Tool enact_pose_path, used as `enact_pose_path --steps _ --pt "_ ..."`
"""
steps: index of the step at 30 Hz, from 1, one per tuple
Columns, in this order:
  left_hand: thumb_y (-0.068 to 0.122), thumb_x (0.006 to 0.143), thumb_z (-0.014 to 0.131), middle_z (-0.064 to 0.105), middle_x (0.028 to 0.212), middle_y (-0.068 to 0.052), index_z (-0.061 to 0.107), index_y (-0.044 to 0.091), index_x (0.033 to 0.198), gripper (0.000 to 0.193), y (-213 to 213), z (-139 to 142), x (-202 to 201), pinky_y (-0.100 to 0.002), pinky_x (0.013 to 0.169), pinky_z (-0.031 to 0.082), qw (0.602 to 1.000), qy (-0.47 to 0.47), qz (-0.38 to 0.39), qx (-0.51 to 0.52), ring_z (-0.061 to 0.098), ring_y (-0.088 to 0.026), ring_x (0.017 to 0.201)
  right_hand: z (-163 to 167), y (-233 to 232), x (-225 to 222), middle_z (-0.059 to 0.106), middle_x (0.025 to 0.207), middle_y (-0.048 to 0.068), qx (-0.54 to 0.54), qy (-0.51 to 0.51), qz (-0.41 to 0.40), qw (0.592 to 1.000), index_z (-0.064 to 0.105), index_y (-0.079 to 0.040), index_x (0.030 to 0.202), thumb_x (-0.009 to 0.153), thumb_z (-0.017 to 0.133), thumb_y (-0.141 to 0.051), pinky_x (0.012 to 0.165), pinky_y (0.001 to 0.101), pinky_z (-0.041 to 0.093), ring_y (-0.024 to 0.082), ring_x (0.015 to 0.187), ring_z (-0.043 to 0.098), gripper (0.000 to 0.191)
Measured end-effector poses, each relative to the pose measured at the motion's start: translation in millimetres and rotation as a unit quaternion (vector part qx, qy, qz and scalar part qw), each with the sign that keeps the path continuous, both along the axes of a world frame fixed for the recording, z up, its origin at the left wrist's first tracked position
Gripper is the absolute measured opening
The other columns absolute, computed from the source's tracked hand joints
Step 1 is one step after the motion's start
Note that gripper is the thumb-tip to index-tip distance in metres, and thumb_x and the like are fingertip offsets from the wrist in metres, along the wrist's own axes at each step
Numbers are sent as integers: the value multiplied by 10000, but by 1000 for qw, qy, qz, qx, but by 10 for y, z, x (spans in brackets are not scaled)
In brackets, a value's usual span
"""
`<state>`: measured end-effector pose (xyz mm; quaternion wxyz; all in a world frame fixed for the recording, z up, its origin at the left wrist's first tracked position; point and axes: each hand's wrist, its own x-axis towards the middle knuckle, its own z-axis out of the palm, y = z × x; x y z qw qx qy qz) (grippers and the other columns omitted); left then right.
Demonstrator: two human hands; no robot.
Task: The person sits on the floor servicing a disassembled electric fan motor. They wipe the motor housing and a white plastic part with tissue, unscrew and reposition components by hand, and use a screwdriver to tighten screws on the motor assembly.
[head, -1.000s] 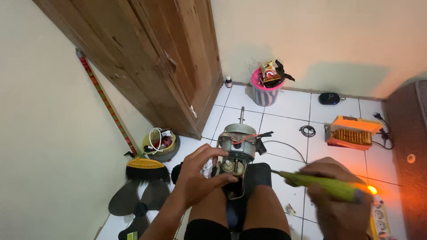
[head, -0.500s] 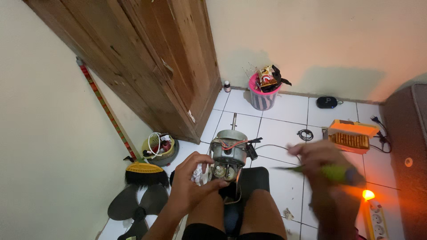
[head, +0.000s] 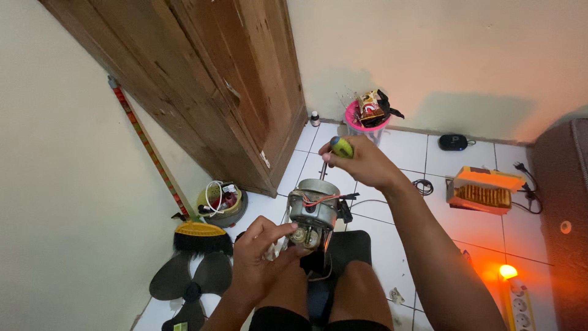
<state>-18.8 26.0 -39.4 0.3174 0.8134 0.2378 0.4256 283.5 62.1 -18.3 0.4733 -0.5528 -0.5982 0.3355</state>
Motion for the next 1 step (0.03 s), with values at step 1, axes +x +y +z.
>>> enact_pose_path --steps 1 --pt "117 724 929 558 810 -5 723 174 1197 519 4 -7 -1 -252 597 444 1000 5 5 5 551 -101 686 -47 27 33 716 832 17 -43 8 -10 999 770 -46 1059 919 729 -289 666 315 498 115 737 594 284"
